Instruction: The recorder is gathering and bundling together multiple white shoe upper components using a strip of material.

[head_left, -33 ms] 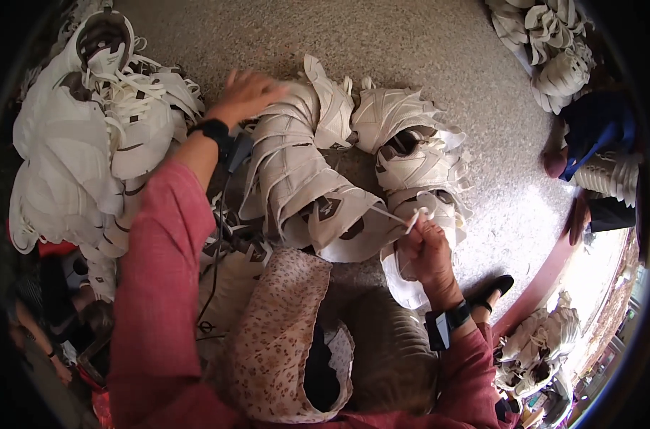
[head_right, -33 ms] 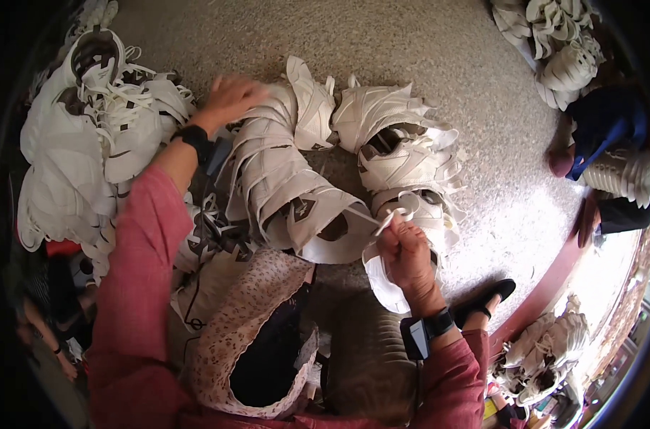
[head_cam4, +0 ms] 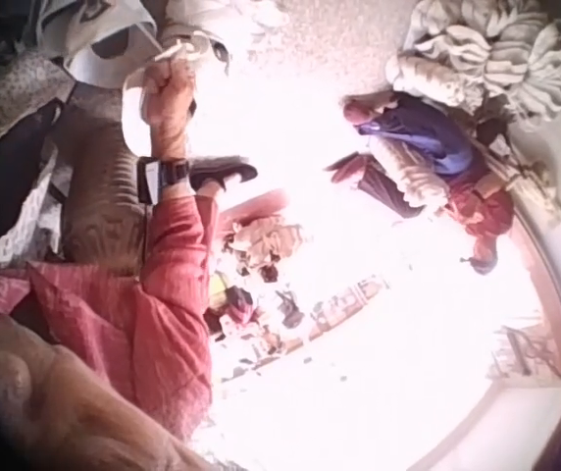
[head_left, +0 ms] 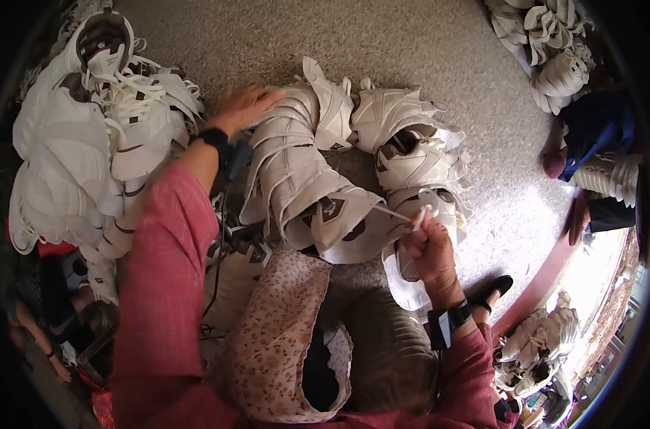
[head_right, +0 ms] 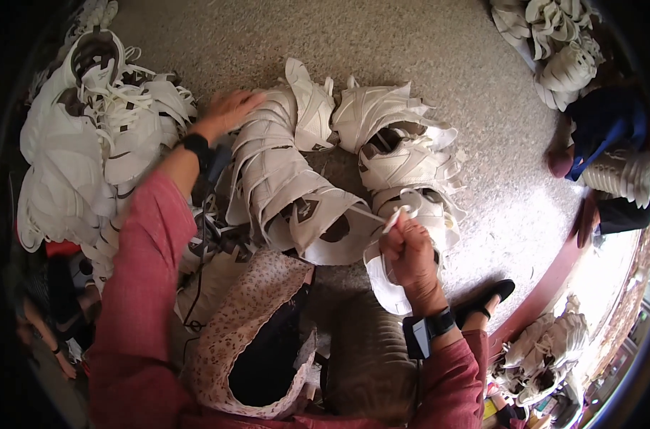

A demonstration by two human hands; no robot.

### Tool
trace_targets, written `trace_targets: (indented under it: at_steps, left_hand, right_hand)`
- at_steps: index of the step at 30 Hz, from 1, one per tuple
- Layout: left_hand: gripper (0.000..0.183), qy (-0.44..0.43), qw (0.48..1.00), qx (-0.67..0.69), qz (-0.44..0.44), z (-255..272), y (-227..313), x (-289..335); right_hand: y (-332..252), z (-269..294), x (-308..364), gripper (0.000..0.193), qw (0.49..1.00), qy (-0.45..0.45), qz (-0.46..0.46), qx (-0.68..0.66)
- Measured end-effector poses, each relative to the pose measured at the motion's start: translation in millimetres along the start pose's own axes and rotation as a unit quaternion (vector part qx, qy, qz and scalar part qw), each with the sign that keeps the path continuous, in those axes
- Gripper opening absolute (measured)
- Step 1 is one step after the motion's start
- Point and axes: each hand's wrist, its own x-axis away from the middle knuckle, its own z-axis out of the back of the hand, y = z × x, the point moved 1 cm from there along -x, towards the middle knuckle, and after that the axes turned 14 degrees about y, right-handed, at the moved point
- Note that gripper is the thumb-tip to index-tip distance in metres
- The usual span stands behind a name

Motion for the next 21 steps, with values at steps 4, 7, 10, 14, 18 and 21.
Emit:
trace_targets:
  at_steps: [4, 7, 10, 14, 18, 21]
  left_hand:
    - [0.08, -0.197, 0.883, 0.313, 0.289, -6.5, 24.9, 58.2]
    - [0.083, -0.107, 0.904, 0.333, 0.244, -2.0, 53.5, 99.3]
    - [0.071, -0.273, 0.92, 0.116, 0.258, 11.7, 50.5, 103.7]
    - [0.046, 0.028, 0.99, 0.127, 0.052, 28.0, 89.5, 45.9]
    - [0.096, -0.041, 0.982, 0.181, -0.032, -20.2, 157.6, -5.7]
    - [0.116, -0.104, 0.99, 0.081, -0.057, -60.4, 209.2, 1.4]
  right_hand:
    - [-18.2, 15.7, -13.6, 0.013, 0.99, 0.007, -0.002, -0.142]
    - [-32.7, 31.1, -11.5, 0.01, 0.98, -0.034, 0.03, -0.192]
    - [-33.2, 60.8, -10.6, 0.014, 0.996, 0.028, 0.084, -0.034]
    - [-31.8, 68.1, 12.1, 0.025, 0.958, 0.105, 0.115, 0.24]
    - [-19.4, 60.3, 7.9, 0.026, 0.934, 0.108, 0.094, 0.329]
    - [-10.6, 58.6, 3.3, 0.027, 0.931, 0.094, 0.094, 0.34]
